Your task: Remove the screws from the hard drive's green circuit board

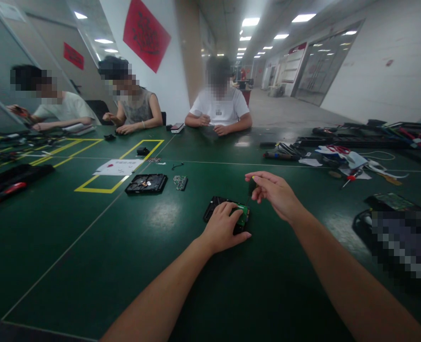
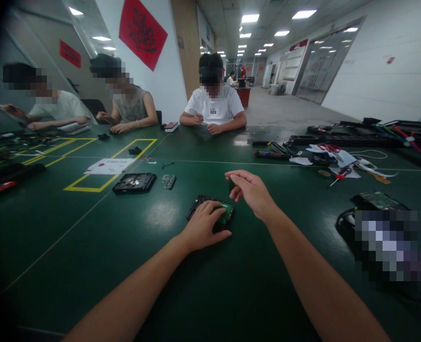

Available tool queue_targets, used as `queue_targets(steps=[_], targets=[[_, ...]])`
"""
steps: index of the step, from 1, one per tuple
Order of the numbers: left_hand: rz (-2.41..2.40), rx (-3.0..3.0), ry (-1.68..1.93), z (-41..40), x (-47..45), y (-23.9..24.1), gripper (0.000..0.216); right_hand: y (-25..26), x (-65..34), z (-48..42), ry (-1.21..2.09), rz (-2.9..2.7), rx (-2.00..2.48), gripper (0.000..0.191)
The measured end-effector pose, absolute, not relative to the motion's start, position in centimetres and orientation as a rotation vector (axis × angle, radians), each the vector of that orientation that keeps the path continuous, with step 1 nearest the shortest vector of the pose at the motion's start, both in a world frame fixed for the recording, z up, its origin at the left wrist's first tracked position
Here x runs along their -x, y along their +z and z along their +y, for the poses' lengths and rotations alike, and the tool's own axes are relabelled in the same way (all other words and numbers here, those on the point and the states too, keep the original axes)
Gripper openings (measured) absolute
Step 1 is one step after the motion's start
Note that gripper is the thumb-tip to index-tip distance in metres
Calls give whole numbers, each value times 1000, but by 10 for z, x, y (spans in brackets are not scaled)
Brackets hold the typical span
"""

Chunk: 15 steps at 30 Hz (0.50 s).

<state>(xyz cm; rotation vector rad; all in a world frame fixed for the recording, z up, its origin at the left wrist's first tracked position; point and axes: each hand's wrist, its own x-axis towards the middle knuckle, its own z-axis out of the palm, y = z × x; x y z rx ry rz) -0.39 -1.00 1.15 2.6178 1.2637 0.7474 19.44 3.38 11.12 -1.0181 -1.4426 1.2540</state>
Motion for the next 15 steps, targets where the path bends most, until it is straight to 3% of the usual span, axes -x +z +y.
queue_targets(steps=[15], targets=[[1268, -2622, 738, -12, 3, 13, 66, 111, -197, 34, 1147, -1511, 1069, 33]])
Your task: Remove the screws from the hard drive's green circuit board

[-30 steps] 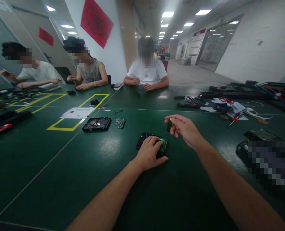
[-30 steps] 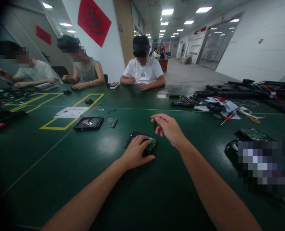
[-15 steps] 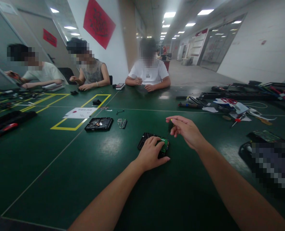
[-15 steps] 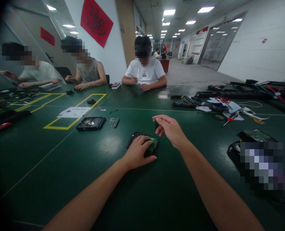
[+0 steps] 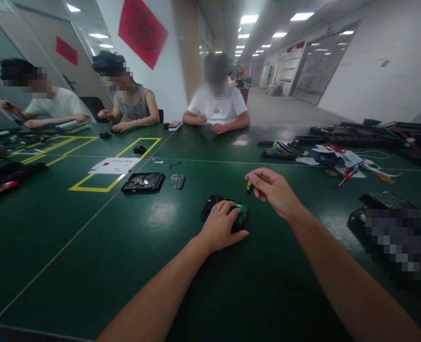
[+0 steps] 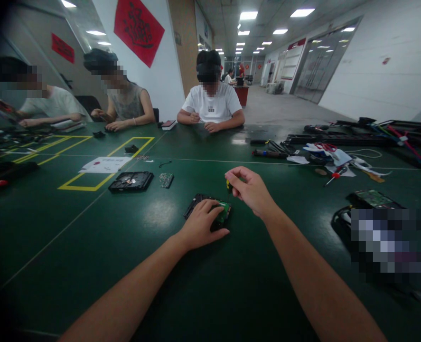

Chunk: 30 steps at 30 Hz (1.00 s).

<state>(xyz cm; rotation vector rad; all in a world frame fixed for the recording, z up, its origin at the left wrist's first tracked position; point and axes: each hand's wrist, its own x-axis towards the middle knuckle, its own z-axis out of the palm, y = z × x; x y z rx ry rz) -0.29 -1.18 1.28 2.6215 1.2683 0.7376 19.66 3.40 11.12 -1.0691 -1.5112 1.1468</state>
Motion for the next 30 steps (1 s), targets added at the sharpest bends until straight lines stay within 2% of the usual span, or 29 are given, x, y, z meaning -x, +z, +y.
queue_targets(steps=[16, 21, 30], targets=[[1263, -2619, 763, -11, 3, 11, 64, 112, -194, 33, 1188, -1415, 1051, 35], [1282, -2636, 754, -11, 3, 10, 64, 114, -196, 33, 1190, -1446, 1043, 25], [1278, -2646, 743, -11, 2, 11, 64, 117, -197, 32, 1222, -1457, 1056, 24]])
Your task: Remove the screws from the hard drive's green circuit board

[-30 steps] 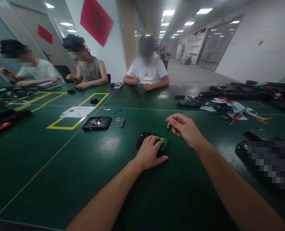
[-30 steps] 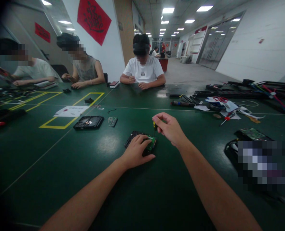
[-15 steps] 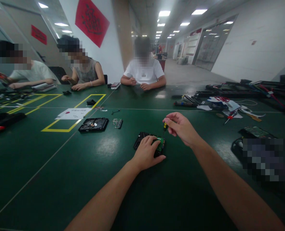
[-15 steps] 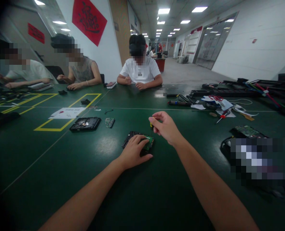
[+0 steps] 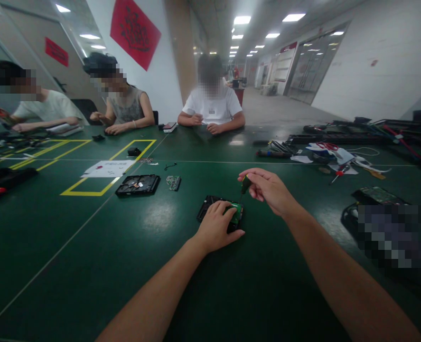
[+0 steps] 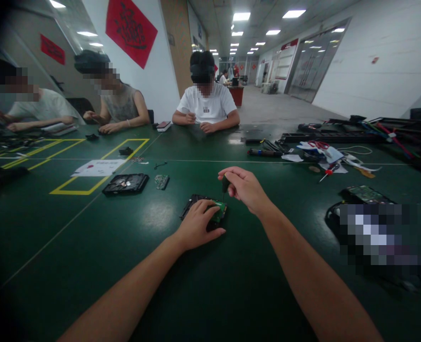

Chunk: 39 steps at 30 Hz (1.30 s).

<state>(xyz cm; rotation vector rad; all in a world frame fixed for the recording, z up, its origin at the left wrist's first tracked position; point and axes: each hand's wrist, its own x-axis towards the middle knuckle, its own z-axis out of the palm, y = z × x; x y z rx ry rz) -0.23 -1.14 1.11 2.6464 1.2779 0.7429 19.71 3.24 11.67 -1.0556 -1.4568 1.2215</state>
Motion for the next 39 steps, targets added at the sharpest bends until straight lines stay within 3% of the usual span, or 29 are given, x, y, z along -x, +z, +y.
queue_targets(steps=[12, 25, 39], targets=[[1286, -2634, 730, -12, 2, 12, 63, 108, -192, 32, 1189, -1413, 1044, 31], [1273, -2657, 745, -11, 2, 9, 63, 107, -197, 38, 1259, -1404, 1064, 24], [1267, -2643, 745, -12, 2, 10, 63, 98, -207, 45, 958, -1574, 1136, 34]])
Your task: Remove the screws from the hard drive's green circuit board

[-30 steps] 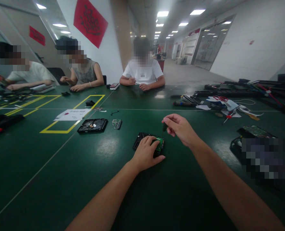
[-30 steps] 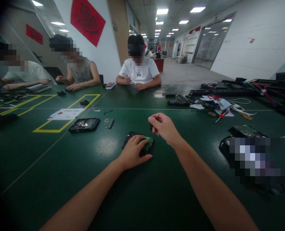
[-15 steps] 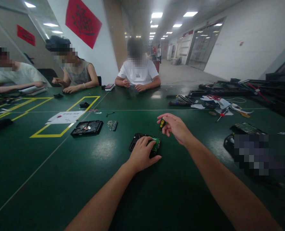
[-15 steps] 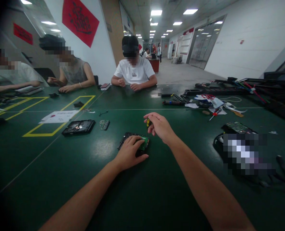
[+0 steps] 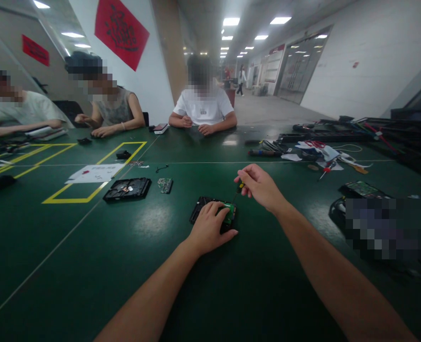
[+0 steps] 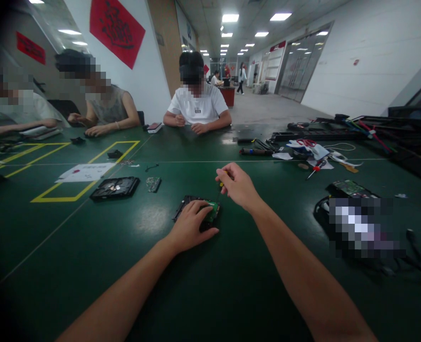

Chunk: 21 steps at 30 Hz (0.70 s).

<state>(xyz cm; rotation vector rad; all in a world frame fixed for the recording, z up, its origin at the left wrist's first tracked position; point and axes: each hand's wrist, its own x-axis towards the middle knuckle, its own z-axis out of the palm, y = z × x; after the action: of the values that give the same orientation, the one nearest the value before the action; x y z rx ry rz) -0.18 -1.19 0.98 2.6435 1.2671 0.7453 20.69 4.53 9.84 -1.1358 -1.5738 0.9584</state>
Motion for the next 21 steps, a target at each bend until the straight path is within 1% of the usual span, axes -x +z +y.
queue_targets(steps=[9, 12, 16, 21], targets=[[1269, -2634, 745, -12, 1, 12, 61, 105, -207, 41, 870, -1633, 1155, 26], [1276, -2640, 742, -12, 2, 12, 62, 106, -203, 39, 846, -1611, 1175, 31], [1274, -2647, 736, -12, 2, 11, 63, 106, -196, 33, 924, -1571, 1176, 40], [1279, -2642, 737, -13, 2, 12, 61, 106, -192, 31, 1059, -1549, 1103, 38]])
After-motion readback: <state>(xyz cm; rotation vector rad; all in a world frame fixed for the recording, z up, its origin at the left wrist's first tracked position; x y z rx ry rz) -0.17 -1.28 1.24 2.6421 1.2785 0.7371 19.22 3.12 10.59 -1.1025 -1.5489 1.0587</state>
